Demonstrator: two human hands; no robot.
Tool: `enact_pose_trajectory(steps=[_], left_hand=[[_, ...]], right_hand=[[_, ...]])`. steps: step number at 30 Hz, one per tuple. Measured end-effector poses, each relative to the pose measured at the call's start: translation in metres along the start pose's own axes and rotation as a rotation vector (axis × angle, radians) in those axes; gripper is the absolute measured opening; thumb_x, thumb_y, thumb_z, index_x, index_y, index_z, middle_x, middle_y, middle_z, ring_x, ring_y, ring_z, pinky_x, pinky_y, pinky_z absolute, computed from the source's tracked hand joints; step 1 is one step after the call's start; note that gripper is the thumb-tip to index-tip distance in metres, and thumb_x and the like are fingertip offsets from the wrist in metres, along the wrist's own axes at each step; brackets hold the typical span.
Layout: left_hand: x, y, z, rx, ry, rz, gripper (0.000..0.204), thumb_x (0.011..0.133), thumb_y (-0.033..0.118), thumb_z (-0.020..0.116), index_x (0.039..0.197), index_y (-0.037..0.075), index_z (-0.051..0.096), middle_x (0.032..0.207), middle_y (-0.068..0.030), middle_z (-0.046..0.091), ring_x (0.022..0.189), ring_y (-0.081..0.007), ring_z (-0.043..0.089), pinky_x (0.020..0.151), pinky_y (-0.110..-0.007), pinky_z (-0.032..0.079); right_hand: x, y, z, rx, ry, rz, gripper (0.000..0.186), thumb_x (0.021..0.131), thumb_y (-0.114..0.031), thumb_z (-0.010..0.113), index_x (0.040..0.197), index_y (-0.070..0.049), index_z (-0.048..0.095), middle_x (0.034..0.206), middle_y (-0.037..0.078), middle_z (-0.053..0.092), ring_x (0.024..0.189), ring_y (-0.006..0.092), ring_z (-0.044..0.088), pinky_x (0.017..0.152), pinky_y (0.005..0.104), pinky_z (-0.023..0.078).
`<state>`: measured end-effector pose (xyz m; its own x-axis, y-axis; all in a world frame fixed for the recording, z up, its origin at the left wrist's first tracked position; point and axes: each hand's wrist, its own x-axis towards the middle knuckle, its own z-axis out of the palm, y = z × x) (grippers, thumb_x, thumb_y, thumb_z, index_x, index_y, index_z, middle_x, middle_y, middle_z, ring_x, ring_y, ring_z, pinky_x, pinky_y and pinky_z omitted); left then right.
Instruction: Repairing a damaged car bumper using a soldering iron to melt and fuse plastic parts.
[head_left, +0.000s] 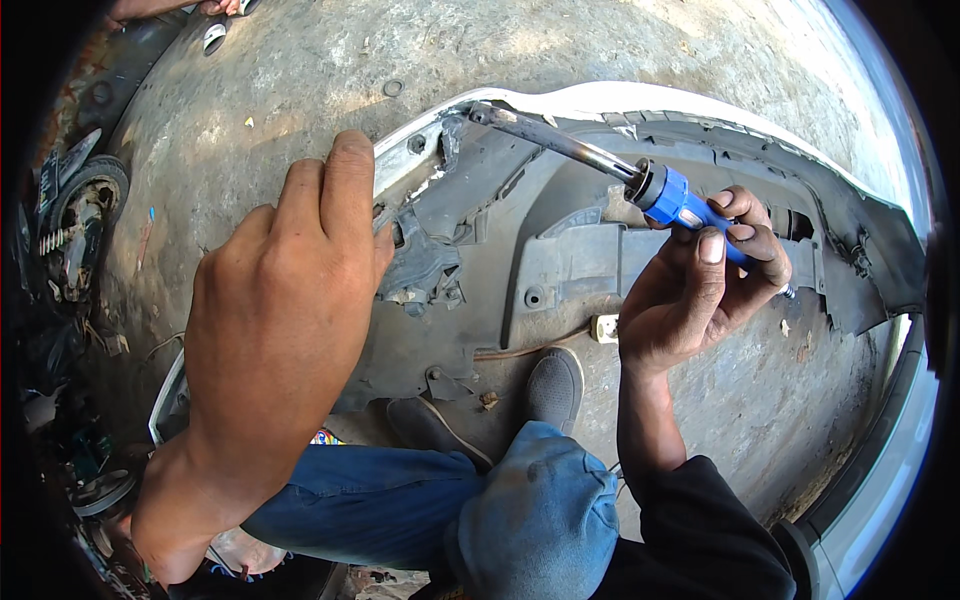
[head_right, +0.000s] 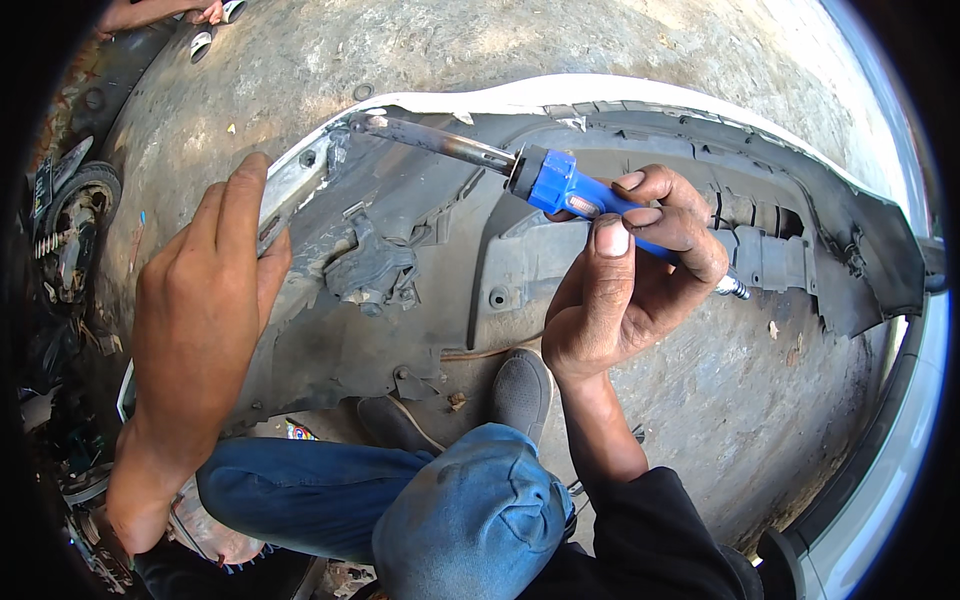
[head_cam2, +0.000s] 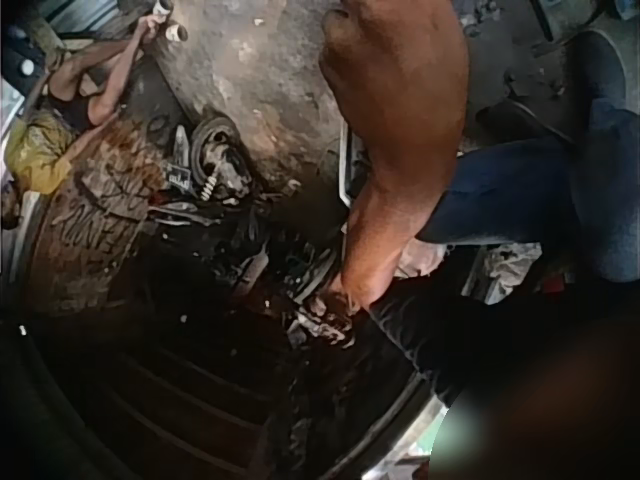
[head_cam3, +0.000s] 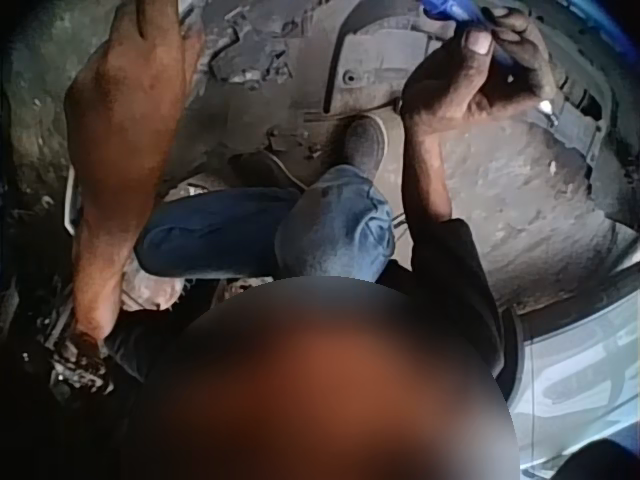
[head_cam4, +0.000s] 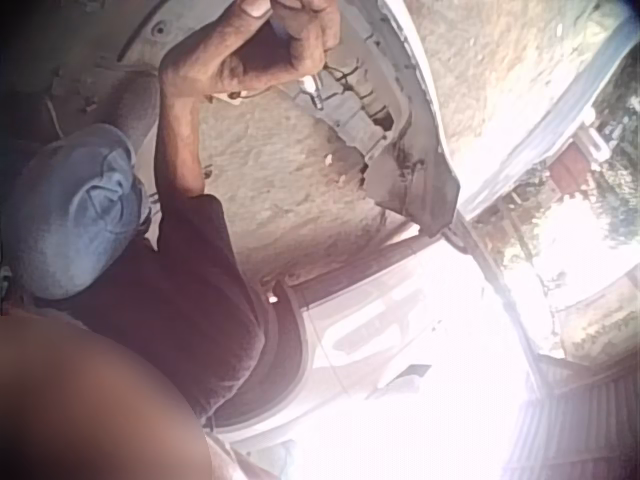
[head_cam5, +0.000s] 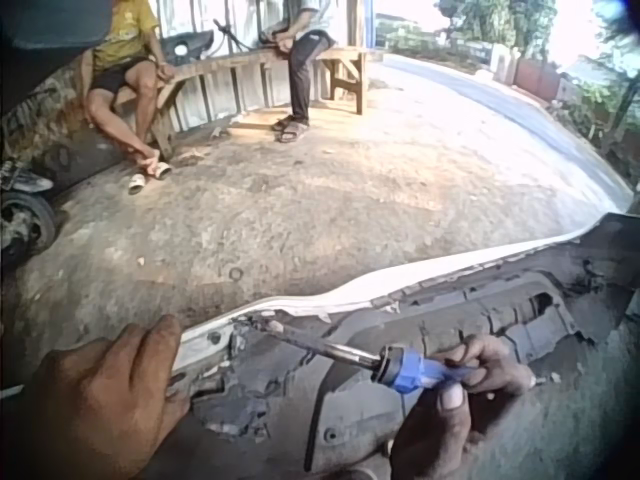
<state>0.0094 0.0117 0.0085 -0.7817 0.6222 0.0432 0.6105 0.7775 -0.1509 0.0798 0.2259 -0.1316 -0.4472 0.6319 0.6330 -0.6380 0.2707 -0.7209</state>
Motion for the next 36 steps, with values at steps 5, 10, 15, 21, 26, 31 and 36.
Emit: enact_pose_trajectory(steps=[5,10,15,21,26,31,36], left_hand=[[0.0,0.0,0.001,-0.002,0.006,0.001,0.049,0.085,0.007,0.073,0.13,-0.001,0.054,0.104,-0.0197,0.067,0.088,-0.0368,0.071,0.072,-0.041,0.058],[0.001,0.0,0.0,0.019,0.008,0.006,0.049,0.085,0.007,0.073,0.13,-0.001,0.054,0.105,-0.0196,0.068,0.088,-0.0368,0.071,0.072,-0.041,0.058],[0.001,0.0,0.0,0.013,0.002,0.001,0.049,0.085,0.007,0.073,0.129,-0.001,0.054,0.105,-0.0197,0.068,0.088,-0.0367,0.071,0.073,-0.041,0.059],[0.0,0.0,0.0,0.012,-0.003,-0.001,0.048,0.085,0.007,0.073,0.129,-0.001,0.055,0.105,-0.0195,0.068,0.088,-0.0364,0.071,0.072,-0.041,0.059],[0.001,0.001,0.0,0.012,-0.001,0.002,0.048,0.085,0.008,0.073,0.129,-0.001,0.055,0.105,-0.0195,0.068,0.088,-0.0363,0.071,0.072,-0.041,0.059],[0.0,-0.001,0.0,0.015,-0.004,0.002,0.048,0.086,0.008,0.073,0.129,-0.001,0.055,0.105,-0.0198,0.068,0.088,-0.0363,0.071,0.072,-0.041,0.059],[0.001,0.0,0.0,0.013,-0.004,0.002,0.048,0.085,0.007,0.073,0.129,-0.001,0.055,0.106,-0.0201,0.068,0.088,-0.0366,0.071,0.072,-0.041,0.059]], right_hand=[[0.0,-0.001,0.0,0.008,-0.003,0.0,0.025,0.096,-0.008,0.061,0.114,-0.01,0.044,0.115,0.015,0.047,0.115,0.0215,0.05,0.089,0.0303,0.053],[0.001,-0.002,0.0,-0.001,-0.002,-0.005,0.024,0.096,-0.008,0.061,0.113,-0.01,0.044,0.114,0.015,0.047,0.114,0.0214,0.05,0.09,0.0306,0.053],[0.003,-0.001,0.0,-0.009,-0.009,-0.015,0.024,0.096,-0.008,0.06,0.113,-0.01,0.044,0.115,0.015,0.047,0.114,0.021,0.05,0.092,0.031,0.052],[0.002,-0.001,0.008,0.027,0.079,-0.019,0.025,0.092,-0.003,0.061,0.109,-0.006,0.043,0.104,0.017,0.049,0.101,0.0224,0.049,0.097,0.0414,0.042],[0.003,0.0,0.006,0.023,0.068,-0.022,0.024,0.092,-0.002,0.06,0.11,-0.006,0.043,0.105,0.018,0.05,0.102,0.022,0.049,0.096,0.0408,0.042],[0.001,-0.001,0.008,0.017,0.072,-0.015,0.025,0.092,-0.002,0.059,0.11,-0.006,0.043,0.106,0.018,0.05,0.102,0.0218,0.05,0.096,0.0405,0.043],[0.003,-0.001,0.008,0.024,0.068,-0.012,0.025,0.092,-0.002,0.059,0.11,-0.006,0.043,0.105,0.017,0.05,0.102,0.0222,0.049,0.097,0.0407,0.042]])
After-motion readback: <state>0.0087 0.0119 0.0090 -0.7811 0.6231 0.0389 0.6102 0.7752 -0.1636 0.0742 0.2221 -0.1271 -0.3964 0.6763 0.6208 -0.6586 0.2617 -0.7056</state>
